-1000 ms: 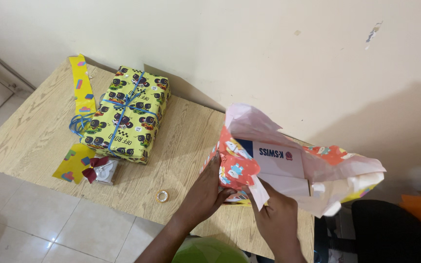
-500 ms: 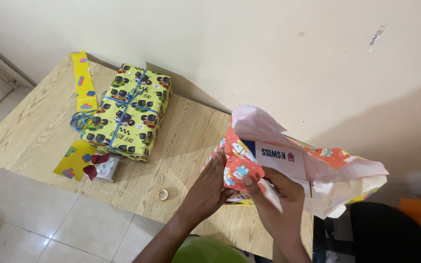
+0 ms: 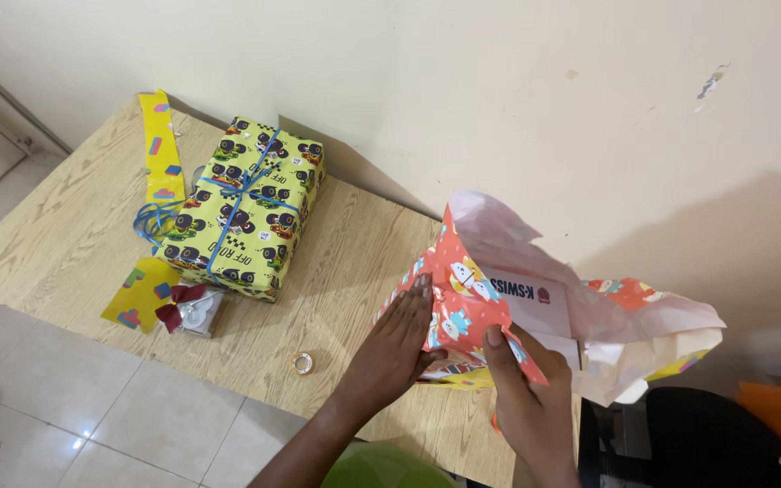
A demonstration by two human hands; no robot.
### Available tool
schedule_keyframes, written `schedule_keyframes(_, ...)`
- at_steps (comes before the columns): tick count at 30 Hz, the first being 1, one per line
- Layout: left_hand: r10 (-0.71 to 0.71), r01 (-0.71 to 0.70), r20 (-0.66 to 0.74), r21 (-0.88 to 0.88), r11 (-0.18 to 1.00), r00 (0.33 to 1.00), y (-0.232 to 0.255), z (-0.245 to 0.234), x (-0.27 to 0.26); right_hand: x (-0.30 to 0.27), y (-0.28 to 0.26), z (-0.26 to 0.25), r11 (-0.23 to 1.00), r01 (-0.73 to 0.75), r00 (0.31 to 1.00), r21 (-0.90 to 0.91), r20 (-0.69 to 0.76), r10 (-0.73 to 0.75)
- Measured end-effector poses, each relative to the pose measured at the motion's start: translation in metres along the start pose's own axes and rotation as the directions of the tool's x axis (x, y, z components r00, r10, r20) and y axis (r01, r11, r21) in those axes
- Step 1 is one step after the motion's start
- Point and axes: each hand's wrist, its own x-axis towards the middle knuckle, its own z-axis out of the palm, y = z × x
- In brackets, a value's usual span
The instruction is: The person wraps a rectangular box with red patterned wrapping paper on a wooden table. They fold the paper edges, smooth the surface, cut a piece of clear tape with scissors, and apply it to secure the paper. A previously wrapped yellow gift sits nearby.
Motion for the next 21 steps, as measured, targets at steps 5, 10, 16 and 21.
schedule_keyframes(5, 0.001, -0.001, 0.019, -0.001, 1.000, 1.000, 0.007, -0.010, 0.002, -0.012, -0.010, 0.006, 0.967, 0.224, 0.968, -0.126, -0.089, -0.236)
schedule_keyframes(10, -0.019, 0.019, 0.065, 0.007, 1.000, 0.998, 0.014, -0.019, 0.001, -0.022, -0.023, 0.013, 0.957, 0.287, 0.928, -0.034, -0.237, -0.287)
schedule_keyframes(16, 0.013, -0.016, 0.067, 0.042, 0.999, 0.998, 0.017, -0.022, 0.004, -0.025, -0.033, -0.008, 0.906, 0.416, 0.894, -0.080, -0.146, -0.424)
schedule_keyframes(21, 0.003, -0.007, 0.076, 0.062, 0.998, 0.997, 0.013, -0.020, 0.002, -0.009, -0.076, -0.078, 0.673, 0.567, 0.813, -0.474, 0.193, -0.549)
